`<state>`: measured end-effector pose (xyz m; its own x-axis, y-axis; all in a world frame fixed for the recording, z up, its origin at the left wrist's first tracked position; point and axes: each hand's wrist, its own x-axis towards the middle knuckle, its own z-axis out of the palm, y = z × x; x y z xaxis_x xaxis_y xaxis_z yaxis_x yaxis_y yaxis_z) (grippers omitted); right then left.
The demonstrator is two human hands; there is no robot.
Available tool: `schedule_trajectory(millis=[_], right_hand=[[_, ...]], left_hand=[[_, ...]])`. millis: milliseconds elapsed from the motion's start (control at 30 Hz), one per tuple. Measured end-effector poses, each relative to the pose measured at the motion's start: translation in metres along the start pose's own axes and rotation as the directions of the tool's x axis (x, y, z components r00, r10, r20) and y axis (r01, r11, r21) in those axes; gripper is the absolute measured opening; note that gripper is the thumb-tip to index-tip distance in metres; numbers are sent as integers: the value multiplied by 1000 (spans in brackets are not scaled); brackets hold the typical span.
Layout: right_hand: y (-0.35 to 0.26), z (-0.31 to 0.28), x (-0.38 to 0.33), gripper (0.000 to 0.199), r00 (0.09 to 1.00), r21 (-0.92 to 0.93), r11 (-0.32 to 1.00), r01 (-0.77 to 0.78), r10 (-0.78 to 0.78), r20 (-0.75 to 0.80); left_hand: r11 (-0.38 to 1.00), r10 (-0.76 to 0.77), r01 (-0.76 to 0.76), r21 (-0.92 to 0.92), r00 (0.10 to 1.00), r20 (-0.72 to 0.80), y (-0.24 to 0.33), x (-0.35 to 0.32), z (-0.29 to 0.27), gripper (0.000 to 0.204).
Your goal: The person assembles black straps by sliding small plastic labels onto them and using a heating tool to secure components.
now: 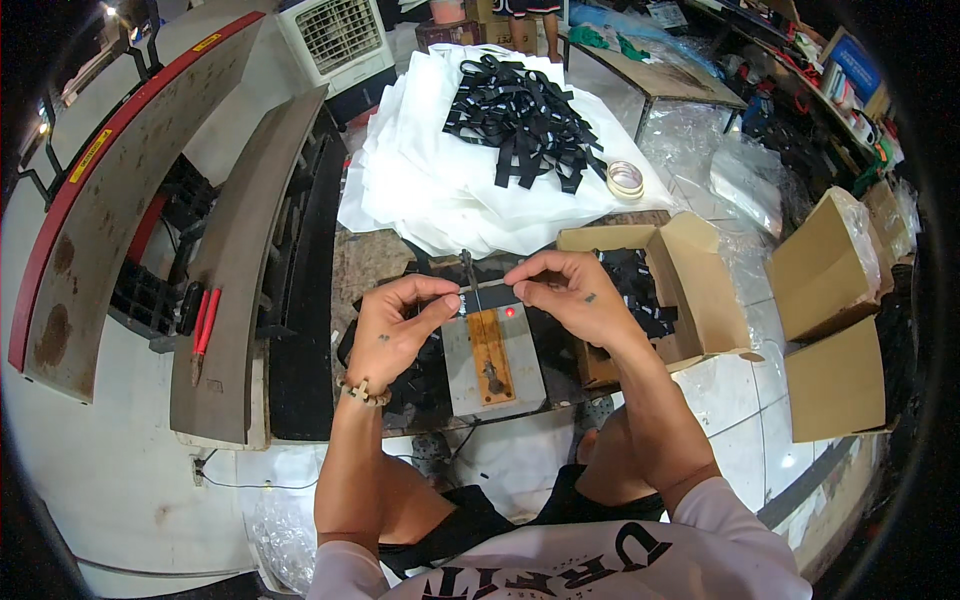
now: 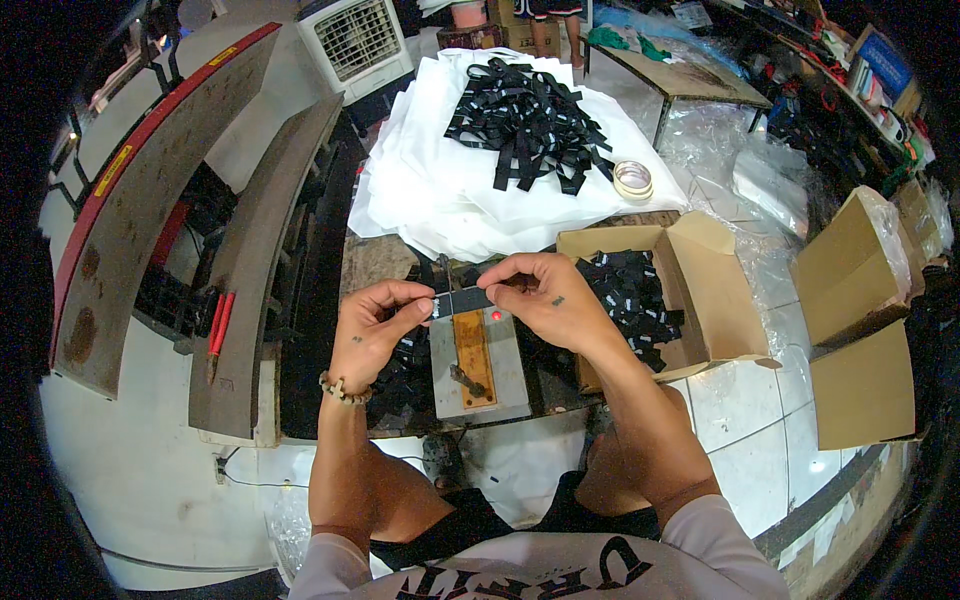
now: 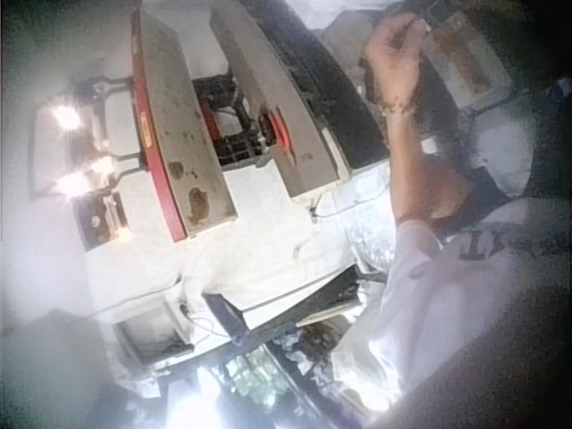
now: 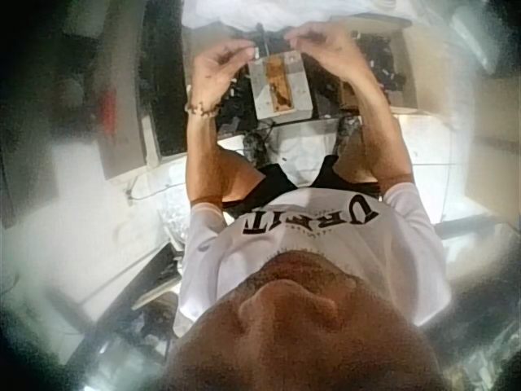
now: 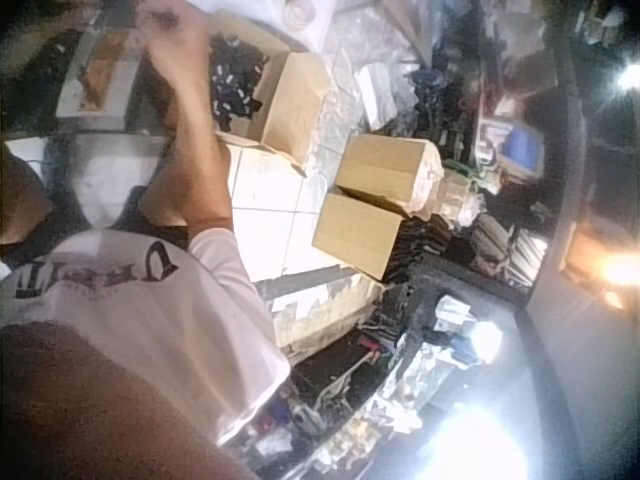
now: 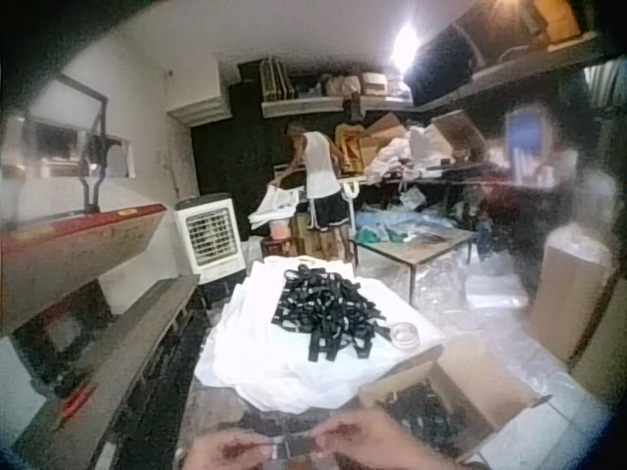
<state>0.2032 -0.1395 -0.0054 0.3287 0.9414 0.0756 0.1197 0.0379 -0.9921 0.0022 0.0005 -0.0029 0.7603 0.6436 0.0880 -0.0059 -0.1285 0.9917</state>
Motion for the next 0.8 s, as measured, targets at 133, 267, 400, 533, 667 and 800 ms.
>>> schedule_trajectory(millis=[133,267,400,533,667,800], right_hand=[[1,1,0,13,1000,-16,1000,1,-2,-18],[1,2,0,12,1000,-7,1000,8,-8,-14],[2,2,1,13,1000,4,1000,-28,28,5],[9,-2,1,12,1000,-33,999,-10,10,-19],[14,-22,4,13,997,-169,983,70,-77,-33],[25,-70,-1,20,983,-612,791,-22,-94,-156]], left_hand=[[999,5,-4,38,1000,-3,-1,1,1,13],[999,10,-10,47,1000,8,-4,1,-2,13],[998,9,-9,61,1000,6,-5,2,-3,12],[999,0,-1,44,1000,24,-6,4,-1,13],[996,58,-57,71,998,-11,-9,3,-8,15],[998,50,-46,46,996,-76,1,-5,-15,15]])
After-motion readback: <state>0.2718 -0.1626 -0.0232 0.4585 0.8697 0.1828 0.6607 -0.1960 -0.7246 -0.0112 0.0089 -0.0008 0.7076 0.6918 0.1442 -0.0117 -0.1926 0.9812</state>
